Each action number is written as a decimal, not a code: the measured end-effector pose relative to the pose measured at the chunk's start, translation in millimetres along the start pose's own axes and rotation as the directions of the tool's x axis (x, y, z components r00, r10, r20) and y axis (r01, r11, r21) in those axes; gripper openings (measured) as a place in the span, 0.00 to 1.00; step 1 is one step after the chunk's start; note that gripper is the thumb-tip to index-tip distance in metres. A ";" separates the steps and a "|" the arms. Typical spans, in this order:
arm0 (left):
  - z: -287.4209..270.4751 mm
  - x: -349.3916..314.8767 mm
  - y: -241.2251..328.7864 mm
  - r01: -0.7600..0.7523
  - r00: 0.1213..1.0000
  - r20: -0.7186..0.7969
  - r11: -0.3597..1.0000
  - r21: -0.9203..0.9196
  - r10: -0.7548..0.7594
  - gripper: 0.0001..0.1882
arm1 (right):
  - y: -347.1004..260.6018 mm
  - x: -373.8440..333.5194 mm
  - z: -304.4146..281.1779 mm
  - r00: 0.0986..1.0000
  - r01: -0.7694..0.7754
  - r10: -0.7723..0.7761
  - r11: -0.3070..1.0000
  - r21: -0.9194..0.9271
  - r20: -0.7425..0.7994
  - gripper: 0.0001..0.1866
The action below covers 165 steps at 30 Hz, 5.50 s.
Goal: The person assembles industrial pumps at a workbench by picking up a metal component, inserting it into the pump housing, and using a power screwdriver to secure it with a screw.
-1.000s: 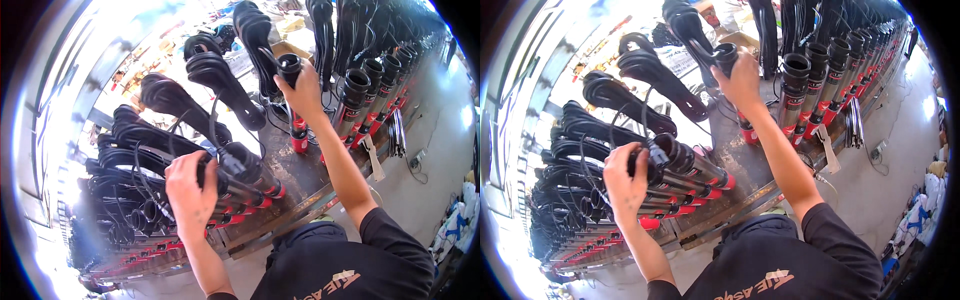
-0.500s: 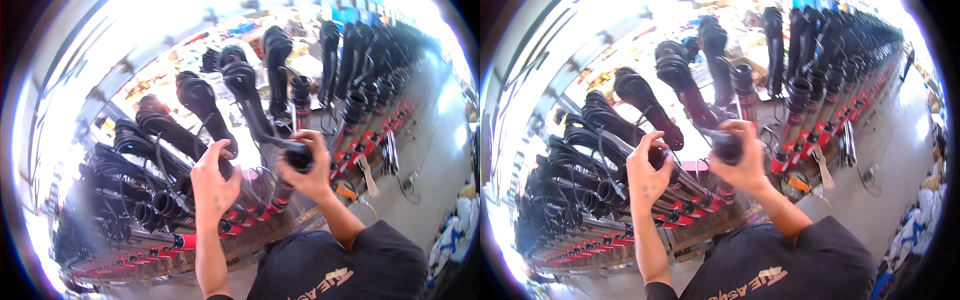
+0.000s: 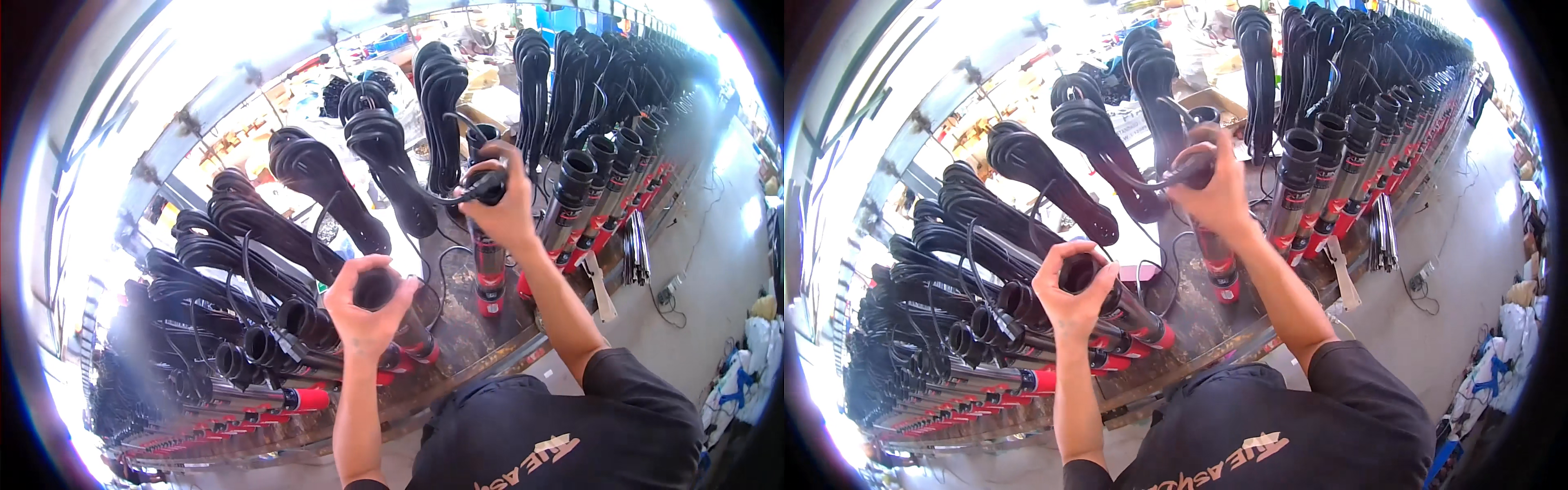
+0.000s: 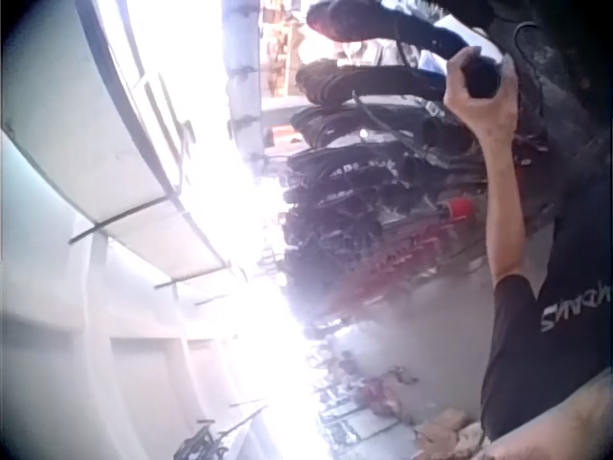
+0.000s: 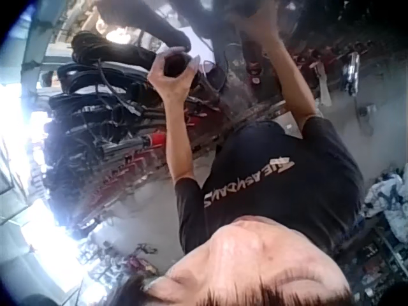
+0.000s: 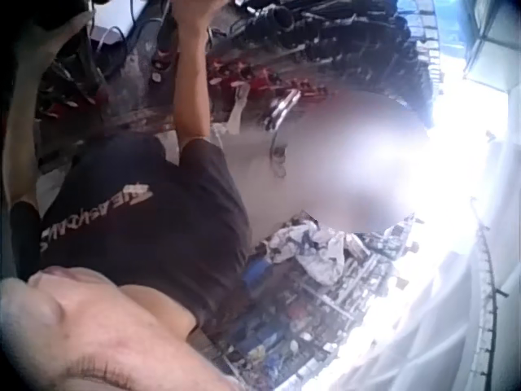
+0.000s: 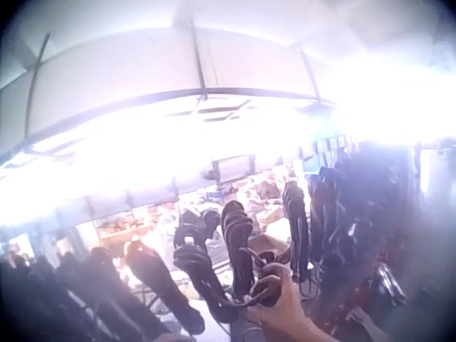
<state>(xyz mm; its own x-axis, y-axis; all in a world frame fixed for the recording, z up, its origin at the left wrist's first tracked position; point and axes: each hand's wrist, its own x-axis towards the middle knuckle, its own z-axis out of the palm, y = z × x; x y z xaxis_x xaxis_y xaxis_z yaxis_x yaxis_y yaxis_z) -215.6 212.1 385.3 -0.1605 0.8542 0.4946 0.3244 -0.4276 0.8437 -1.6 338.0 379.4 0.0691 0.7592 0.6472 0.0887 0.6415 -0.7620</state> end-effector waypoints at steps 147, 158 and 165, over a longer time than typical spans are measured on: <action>-152.0 -22.6 45.9 0.121 0.965 -0.263 0.855 0.505 0.020 0.13 | -76.0 -108.9 195.6 0.876 -0.102 -0.060 0.947 0.306 0.478 0.43; -155.1 -35.7 -5.9 0.030 0.917 -0.355 0.857 0.515 0.181 0.13 | -51.3 -108.7 118.7 0.969 -0.246 0.210 0.881 0.403 0.132 0.21; -155.3 -47.4 -0.8 -0.016 0.895 -0.416 0.943 0.333 0.162 0.17 | -20.1 -83.7 144.1 0.983 -0.067 0.023 0.969 0.238 0.184 0.21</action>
<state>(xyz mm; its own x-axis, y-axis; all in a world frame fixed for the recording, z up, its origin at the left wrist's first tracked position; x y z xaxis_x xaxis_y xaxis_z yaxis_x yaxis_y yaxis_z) -353.0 126.0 393.5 -0.4789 0.5717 0.6661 0.6191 -0.3180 0.7181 -152.3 277.4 337.2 -0.1132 0.7808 0.6144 -0.1555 0.5969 -0.7871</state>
